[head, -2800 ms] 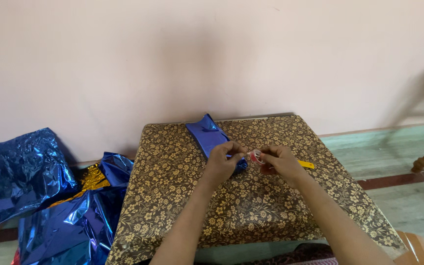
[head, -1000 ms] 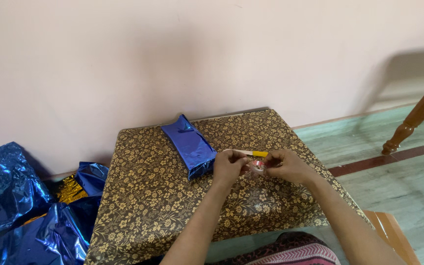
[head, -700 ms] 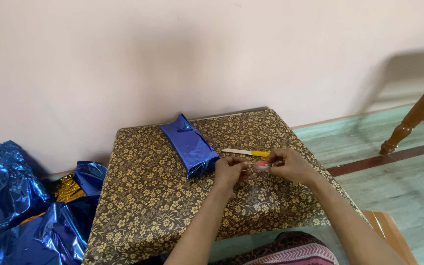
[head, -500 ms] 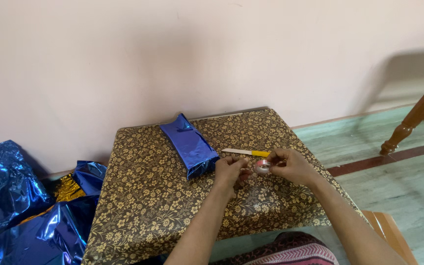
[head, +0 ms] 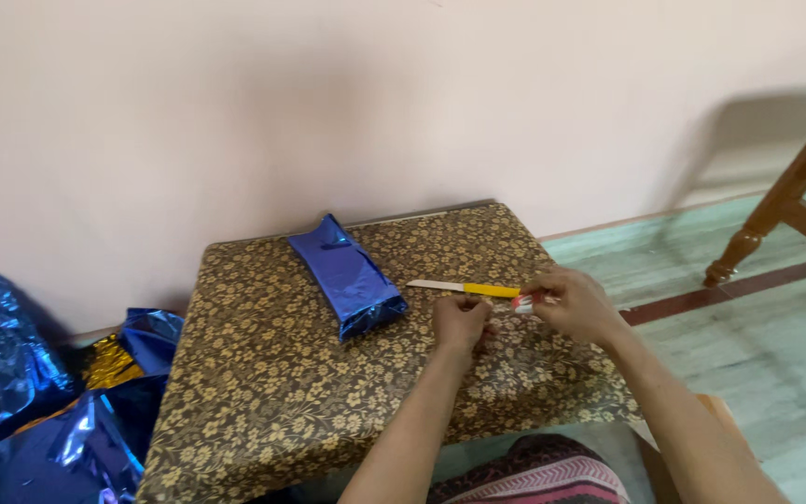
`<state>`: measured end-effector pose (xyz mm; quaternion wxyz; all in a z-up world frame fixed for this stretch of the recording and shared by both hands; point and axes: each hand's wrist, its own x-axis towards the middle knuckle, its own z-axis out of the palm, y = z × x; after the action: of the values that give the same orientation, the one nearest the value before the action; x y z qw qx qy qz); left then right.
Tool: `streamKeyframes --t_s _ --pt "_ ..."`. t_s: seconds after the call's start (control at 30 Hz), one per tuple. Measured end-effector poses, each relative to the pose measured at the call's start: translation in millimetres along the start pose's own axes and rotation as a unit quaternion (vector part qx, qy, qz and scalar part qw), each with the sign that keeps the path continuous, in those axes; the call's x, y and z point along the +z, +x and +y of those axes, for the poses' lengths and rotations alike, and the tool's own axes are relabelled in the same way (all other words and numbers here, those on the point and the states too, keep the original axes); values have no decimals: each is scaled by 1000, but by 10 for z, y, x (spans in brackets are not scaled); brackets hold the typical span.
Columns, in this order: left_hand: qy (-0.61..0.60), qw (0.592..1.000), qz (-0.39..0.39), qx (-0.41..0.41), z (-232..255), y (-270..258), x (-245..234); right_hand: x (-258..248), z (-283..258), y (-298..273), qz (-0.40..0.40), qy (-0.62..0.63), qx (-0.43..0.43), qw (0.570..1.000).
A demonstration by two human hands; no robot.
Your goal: The person wraps a rectangular item in blue metallic paper on a patterned table. They fold the paper edges, secure them with clear tape, and use a yellow utility knife to cut the tape. The wrapped item remains on the table at the end.
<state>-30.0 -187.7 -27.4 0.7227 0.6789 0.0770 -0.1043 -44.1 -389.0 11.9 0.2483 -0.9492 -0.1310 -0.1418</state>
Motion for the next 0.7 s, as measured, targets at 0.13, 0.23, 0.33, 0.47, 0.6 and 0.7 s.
streamKeyframes --t_s 0.13,0.23,0.33,0.47,0.6,0.7 --pt "252 966 27 52 26 76 247 -108 86 -139 11 -66 -25 997" --pt "371 924 41 80 6 97 345 -99 128 -184 -6 -91 -18 996" --pt "410 903 58 111 -21 119 397 -53 148 -174 -21 -109 -32 993" --pt "416 900 55 117 -42 171 395 -9 140 -154 -59 -122 3 991" --pt "418 895 56 146 -74 210 365 -11 111 -145 -40 -119 -15 992" --pt "430 892 49 130 -65 202 380 -41 64 -127 -54 -109 -23 992"
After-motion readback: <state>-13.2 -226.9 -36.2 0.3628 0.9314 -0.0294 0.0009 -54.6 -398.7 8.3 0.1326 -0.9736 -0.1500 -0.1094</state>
